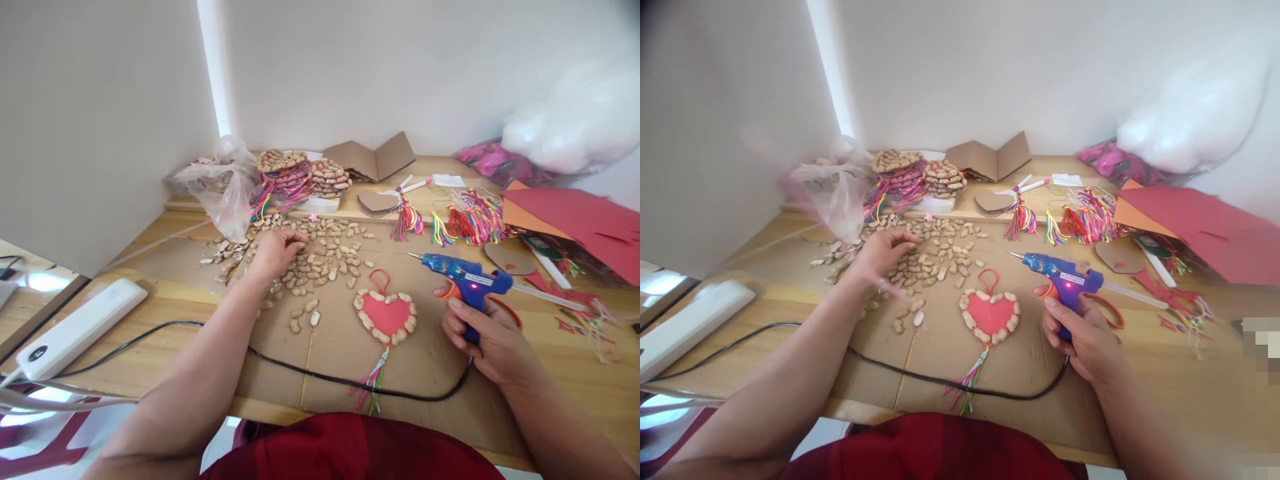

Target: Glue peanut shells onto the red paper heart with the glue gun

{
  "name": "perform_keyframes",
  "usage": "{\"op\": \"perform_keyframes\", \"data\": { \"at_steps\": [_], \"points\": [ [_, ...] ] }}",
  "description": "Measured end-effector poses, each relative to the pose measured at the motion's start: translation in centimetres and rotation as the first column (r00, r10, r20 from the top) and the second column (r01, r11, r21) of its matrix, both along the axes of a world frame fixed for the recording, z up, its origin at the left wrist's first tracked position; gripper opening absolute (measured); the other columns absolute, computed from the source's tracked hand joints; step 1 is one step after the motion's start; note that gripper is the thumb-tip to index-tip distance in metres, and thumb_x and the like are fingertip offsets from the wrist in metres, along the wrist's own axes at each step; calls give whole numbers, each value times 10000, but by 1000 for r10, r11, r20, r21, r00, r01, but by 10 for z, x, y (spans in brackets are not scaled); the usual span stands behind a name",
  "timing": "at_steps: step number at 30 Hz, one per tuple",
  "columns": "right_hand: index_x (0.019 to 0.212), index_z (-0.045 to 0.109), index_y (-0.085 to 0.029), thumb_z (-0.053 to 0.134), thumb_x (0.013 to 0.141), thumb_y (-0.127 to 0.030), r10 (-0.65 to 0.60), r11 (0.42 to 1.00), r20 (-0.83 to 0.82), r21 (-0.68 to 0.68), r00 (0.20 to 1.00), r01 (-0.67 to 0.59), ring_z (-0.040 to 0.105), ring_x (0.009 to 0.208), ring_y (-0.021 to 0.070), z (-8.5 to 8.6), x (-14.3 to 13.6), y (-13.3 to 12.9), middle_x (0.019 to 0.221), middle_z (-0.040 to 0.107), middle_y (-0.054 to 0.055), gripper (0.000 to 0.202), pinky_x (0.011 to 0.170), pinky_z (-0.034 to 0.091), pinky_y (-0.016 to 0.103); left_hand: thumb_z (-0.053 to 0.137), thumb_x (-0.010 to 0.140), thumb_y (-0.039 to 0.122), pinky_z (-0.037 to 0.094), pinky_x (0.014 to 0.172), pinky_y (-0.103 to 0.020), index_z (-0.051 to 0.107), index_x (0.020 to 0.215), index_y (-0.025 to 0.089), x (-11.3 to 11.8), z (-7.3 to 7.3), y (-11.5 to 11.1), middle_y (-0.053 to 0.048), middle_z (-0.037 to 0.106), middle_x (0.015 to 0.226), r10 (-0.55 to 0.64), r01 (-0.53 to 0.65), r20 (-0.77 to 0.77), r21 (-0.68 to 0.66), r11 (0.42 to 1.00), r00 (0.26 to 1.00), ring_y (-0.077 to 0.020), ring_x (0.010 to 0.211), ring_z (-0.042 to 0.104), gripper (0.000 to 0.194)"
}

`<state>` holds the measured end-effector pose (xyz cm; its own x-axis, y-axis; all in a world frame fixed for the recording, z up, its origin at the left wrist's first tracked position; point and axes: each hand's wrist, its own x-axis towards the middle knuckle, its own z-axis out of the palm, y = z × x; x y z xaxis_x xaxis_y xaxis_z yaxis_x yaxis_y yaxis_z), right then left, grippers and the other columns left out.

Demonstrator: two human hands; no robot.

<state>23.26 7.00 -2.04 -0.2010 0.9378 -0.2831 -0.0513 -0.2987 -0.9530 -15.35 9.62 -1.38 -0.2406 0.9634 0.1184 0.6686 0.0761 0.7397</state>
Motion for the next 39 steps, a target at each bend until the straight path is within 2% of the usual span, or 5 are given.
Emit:
{"op": "perform_keyframes", "data": {
  "at_steps": [11, 19, 26, 34, 39],
  "points": [
    [1076, 654, -226, 776, 841, -455, -16, 1000, 5, -6, 1000, 16, 426, 433, 83, -1, 0, 0, 599, 465, -45, 351, 369, 144, 162, 691, 849, 223, 532, 918, -334, 786, 970, 170, 22, -9, 9, -57, 808, 991, -22, 22, 82, -5, 1000, 996, -216, 910, 725, 163],
    [1094, 659, -223, 794, 820, -471, -24, 999, 18, -23, 1000, 24, 427, 432, 80, -1, 1, 1, 592, 462, -50, 394, 367, 145, 161, 650, 878, 237, 525, 957, -364, 799, 991, 214, 22, -13, 10, -40, 812, 987, 22, -23, -43, -12, 1000, 999, -222, 905, 722, 188],
    [1078, 651, -227, 789, 825, -463, -17, 1000, 17, -23, 1000, 17, 429, 431, 80, -1, 0, 1, 595, 470, -50, 372, 362, 148, 155, 561, 917, 200, 442, 1074, -461, 820, 1021, 221, 21, -15, 9, -105, 770, 1119, 62, -44, -270, 72, 996, 961, -295, 1154, 641, 279],
    [1059, 644, -227, 780, 832, -493, -6, 1000, 20, -7, 1000, 6, 427, 426, 82, 0, 0, 2, 588, 462, -52, 375, 360, 156, 160, 475, 934, 185, 398, 1051, -517, 820, 1029, 262, 22, -11, 5, -91, 778, 1120, 35, -26, -356, 30, 999, 934, -329, 1162, 621, 366],
    [1109, 653, -233, 792, 825, -489, -10, 1000, 18, -26, 1000, 10, 430, 430, 81, -4, 3, 2, 593, 465, -52, 407, 368, 146, 161, 540, 932, 288, 425, 1031, -463, 811, 1054, 237, 3, -2, 2, -92, 781, 1141, 117, -82, -327, 118, 990, 938, -318, 1130, 638, 301]
  ]
}}
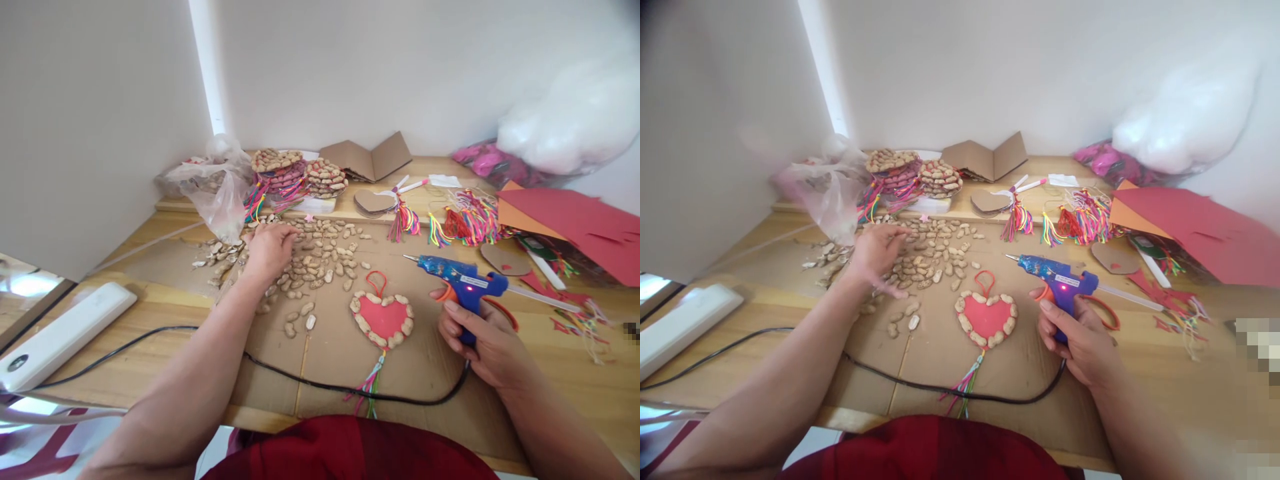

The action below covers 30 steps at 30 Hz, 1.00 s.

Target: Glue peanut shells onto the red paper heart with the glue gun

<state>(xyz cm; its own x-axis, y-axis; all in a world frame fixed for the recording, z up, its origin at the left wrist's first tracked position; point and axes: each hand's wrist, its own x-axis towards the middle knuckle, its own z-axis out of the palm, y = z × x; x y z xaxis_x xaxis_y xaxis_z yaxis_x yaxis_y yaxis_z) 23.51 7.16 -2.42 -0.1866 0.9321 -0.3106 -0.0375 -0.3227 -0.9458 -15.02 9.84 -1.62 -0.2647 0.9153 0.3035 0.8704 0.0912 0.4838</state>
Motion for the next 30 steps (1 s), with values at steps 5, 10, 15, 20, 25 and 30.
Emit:
{"op": "perform_keyframes", "data": {
  "at_steps": [5, 10, 15, 20, 25, 30],
  "points": [
    [1056, 659, -239, 788, 830, -497, 18, 1000, -8, 19, 1000, -18, 423, 429, 76, 1, -1, -1, 592, 462, -48, 367, 373, 147, 168, 656, 832, 319, 489, 922, -383, 819, 874, 245, -26, 5, -4, -65, 801, 974, -46, 53, 76, -86, 995, 996, -284, 984, 671, 183],
    [1038, 654, -248, 785, 839, -483, 33, 999, -17, 32, 999, -32, 414, 431, 78, 2, -1, 0, 598, 465, -44, 335, 374, 138, 178, 711, 763, 279, 486, 965, -399, 827, 875, 274, -28, 4, -6, -57, 801, 969, -122, 125, 28, -153, 980, 992, -290, 1004, 667, 162],
    [1026, 646, -249, 794, 834, -474, 33, 999, -23, 31, 999, -32, 411, 429, 81, 2, -1, 0, 591, 467, -43, 331, 372, 135, 182, 632, 842, 227, 445, 1018, -485, 822, 933, 250, -18, 4, -4, -91, 790, 1059, -116, 86, -116, -232, 969, 986, -327, 1078, 656, 212],
    [1048, 649, -242, 812, 806, -497, 21, 1000, -15, 23, 1000, -21, 414, 423, 77, 3, -2, -1, 588, 469, -48, 389, 365, 148, 167, 580, 879, 226, 439, 1011, -493, 786, 966, 214, -12, 7, -4, -107, 777, 1090, -123, 90, -142, -218, 972, 982, -334, 1132, 642, 224],
    [1037, 644, -239, 813, 805, -508, 25, 999, -19, 27, 1000, -24, 427, 425, 73, 2, -1, 0, 589, 474, -52, 394, 362, 166, 155, 574, 892, 236, 430, 1016, -500, 762, 1001, 213, -10, 9, -6, -87, 782, 1066, -129, 104, -95, -235, 966, 987, -322, 1128, 642, 219],
    [966, 626, -237, 809, 816, -491, 33, 999, -22, 35, 999, -32, 423, 427, 70, 1, 0, 0, 583, 474, -52, 347, 359, 163, 152, 575, 914, 244, 436, 1015, -464, 790, 1032, 238, -7, 9, -4, -68, 796, 1045, -134, 117, -52, -250, 961, 990, -297, 1084, 662, 245]
  ]
}}
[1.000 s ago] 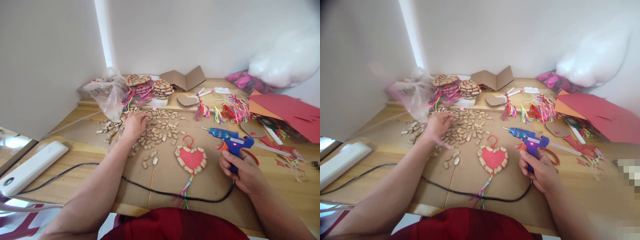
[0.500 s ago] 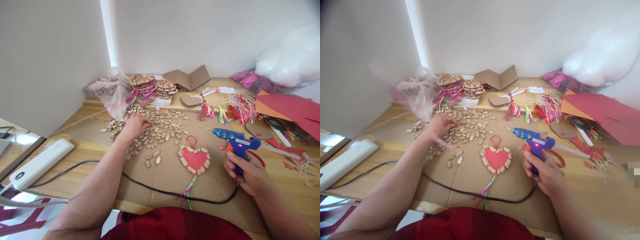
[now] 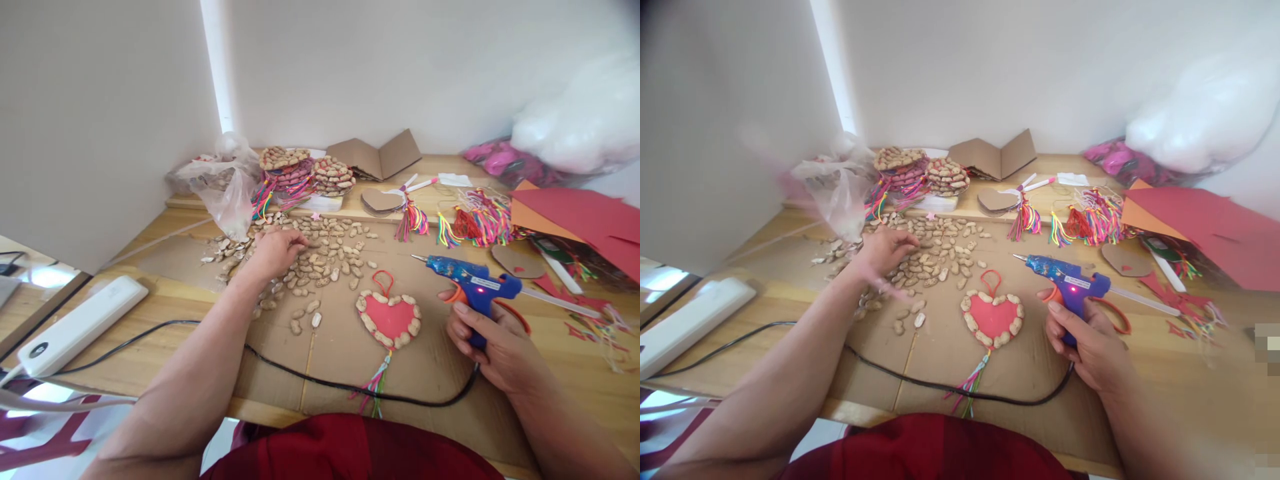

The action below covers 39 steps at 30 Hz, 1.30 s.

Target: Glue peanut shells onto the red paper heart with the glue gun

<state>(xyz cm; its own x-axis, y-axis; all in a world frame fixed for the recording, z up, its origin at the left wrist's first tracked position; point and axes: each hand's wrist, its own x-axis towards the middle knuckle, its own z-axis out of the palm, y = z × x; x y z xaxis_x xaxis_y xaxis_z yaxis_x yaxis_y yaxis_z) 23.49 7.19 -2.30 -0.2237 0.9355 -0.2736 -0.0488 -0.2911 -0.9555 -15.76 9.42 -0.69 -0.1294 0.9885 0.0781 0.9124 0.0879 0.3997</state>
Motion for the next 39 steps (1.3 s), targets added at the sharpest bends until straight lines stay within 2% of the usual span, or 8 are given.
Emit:
{"op": "perform_keyframes", "data": {
  "at_steps": [9, 16, 20, 24, 26, 31, 34, 39],
  "points": [
    [1026, 650, -244, 803, 816, -499, -5, 1000, 1, -3, 1000, 5, 419, 423, 70, 2, -2, -1, 585, 471, -53, 364, 360, 164, 154, 570, 948, 275, 445, 982, -427, 802, 1055, 228, 6, 1, 0, -71, 794, 1112, 128, -129, -70, -24, 991, 989, -304, 1136, 654, 260],
    [1076, 652, -229, 813, 805, -506, -33, 999, 15, -25, 999, 33, 430, 425, 69, 0, -1, -1, 587, 471, -57, 419, 361, 153, 143, 609, 904, 256, 426, 963, -420, 805, 1010, 230, 3, -3, 1, -76, 794, 1087, 118, -120, -77, -17, 993, 990, -299, 1095, 655, 224],
    [1073, 651, -222, 818, 799, -507, -40, 999, 15, -29, 999, 40, 434, 425, 71, 0, 0, -1, 584, 474, -57, 430, 353, 154, 138, 587, 905, 299, 434, 871, -361, 798, 942, 222, 2, -4, 0, -59, 793, 967, 115, -113, -16, 93, 989, 993, -266, 982, 658, 227],
    [1044, 655, -204, 846, 759, -513, -53, 998, 18, -39, 998, 54, 429, 420, 72, 0, -1, -1, 570, 474, -58, 462, 346, 163, 139, 484, 963, 448, 429, 732, -316, 762, 767, 191, -3, -2, -1, -59, 711, 708, 167, -173, 44, 186, 967, 985, -242, 811, 639, 426],
    [1055, 654, -200, 850, 751, -518, -51, 998, 14, -37, 999, 51, 429, 417, 71, 1, -2, -1, 567, 474, -61, 481, 349, 169, 141, 484, 959, 449, 452, 759, -326, 774, 783, 186, -7, -3, -2, -74, 728, 751, 184, -198, 78, 252, 947, 980, -251, 842, 656, 428],
    [1059, 637, -203, 832, 769, -519, -39, 999, 12, -28, 999, 40, 436, 417, 69, 3, -5, -2, 577, 486, -61, 471, 357, 165, 143, 570, 883, 294, 498, 938, -387, 770, 1184, 223, -9, -13, 1, -85, 788, 1042, 72, -120, 146, 354, 928, 987, -271, 1021, 688, 368],
    [1083, 632, -200, 824, 773, -516, -35, 999, 7, -24, 999, 35, 434, 418, 68, 6, -7, -2, 579, 482, -67, 482, 362, 167, 145, 595, 881, 292, 498, 978, -420, 792, 1127, 233, 2, -10, 10, -81, 799, 1063, 17, -49, 114, 293, 955, 993, -285, 1052, 694, 320],
    [1076, 625, -198, 809, 790, -505, -36, 999, 4, -12, 999, 36, 440, 419, 68, 9, -8, -3, 584, 481, -69, 458, 366, 161, 147, 580, 890, 211, 436, 1063, -440, 823, 1019, 241, 37, 12, 38, -83, 799, 1098, -120, 132, -112, 108, 985, 986, -301, 1134, 672, 277]
  ]
}}
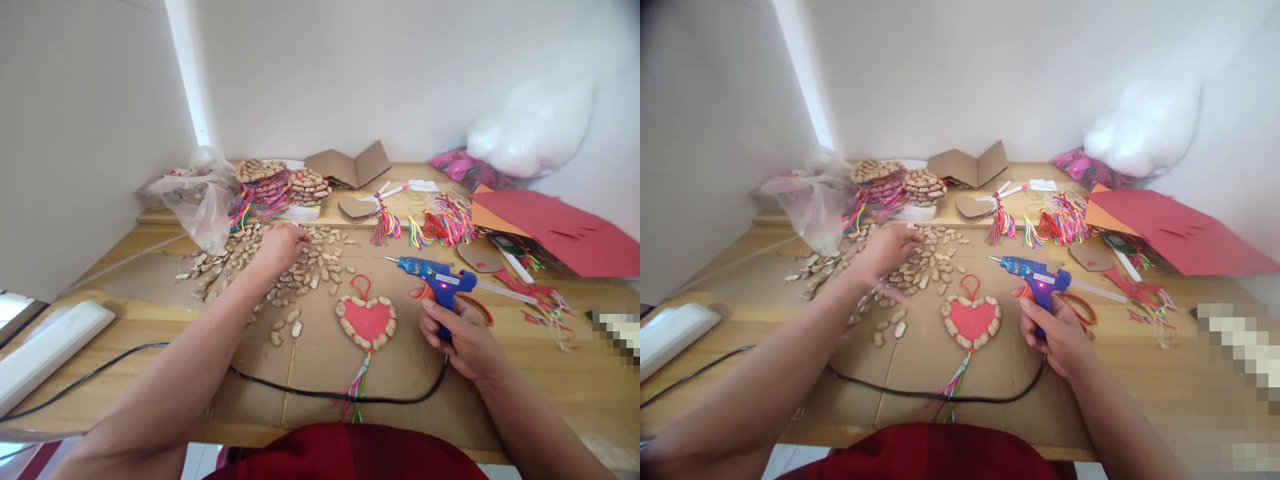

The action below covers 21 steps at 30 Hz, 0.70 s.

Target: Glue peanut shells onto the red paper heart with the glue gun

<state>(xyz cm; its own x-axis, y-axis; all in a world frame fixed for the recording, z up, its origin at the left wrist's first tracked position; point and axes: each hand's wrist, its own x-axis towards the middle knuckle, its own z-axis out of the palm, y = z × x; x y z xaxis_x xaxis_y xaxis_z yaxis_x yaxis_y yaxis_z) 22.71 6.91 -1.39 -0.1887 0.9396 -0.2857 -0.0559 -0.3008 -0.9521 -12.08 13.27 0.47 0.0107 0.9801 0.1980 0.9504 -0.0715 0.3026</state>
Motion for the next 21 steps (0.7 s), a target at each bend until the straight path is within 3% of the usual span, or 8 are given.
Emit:
{"op": "perform_keyframes", "data": {
  "at_steps": [3, 10, 17, 21],
  "points": [
    [1087, 623, -193, 802, 800, -495, -2, 1000, -5, -2, 1000, 2, 441, 421, 69, 1, -1, -1, 587, 487, -67, 453, 367, 172, 148, 582, 866, 156, 430, 1056, -465, 817, 1056, 219, 14, 6, 18, -109, 796, 1105, -24, 20, -59, -64, 998, 998, -325, 1137, 669, 309],
    [1093, 631, -190, 795, 806, -472, -1, 1000, -17, -2, 1000, 1, 435, 421, 69, 0, -2, 0, 578, 480, -66, 435, 369, 147, 150, 590, 831, 117, 449, 1041, -430, 818, 1005, 230, 17, -2, 34, -89, 804, 1055, -50, 43, -63, -98, 994, 997, -299, 1090, 684, 309],
    [1070, 627, -196, 811, 791, -478, 4, 1000, -38, -9, 999, -4, 451, 420, 75, -1, 0, 0, 573, 500, -62, 437, 369, 151, 152, 615, 816, 137, 493, 1009, -395, 811, 1049, 163, 15, -4, 34, -116, 801, 1045, -59, 66, 62, -105, 992, 996, -284, 1029, 709, 306],
    [1058, 636, -192, 807, 798, -472, 2, 1000, -41, 0, 999, -2, 444, 421, 70, 0, -1, 0, 573, 494, -65, 419, 366, 151, 152, 632, 823, 213, 558, 875, -351, 793, 1109, 149, 9, 2, 29, -100, 810, 1011, -4, 32, 194, -142, 989, 981, -243, 896, 737, 335]
  ]
}}
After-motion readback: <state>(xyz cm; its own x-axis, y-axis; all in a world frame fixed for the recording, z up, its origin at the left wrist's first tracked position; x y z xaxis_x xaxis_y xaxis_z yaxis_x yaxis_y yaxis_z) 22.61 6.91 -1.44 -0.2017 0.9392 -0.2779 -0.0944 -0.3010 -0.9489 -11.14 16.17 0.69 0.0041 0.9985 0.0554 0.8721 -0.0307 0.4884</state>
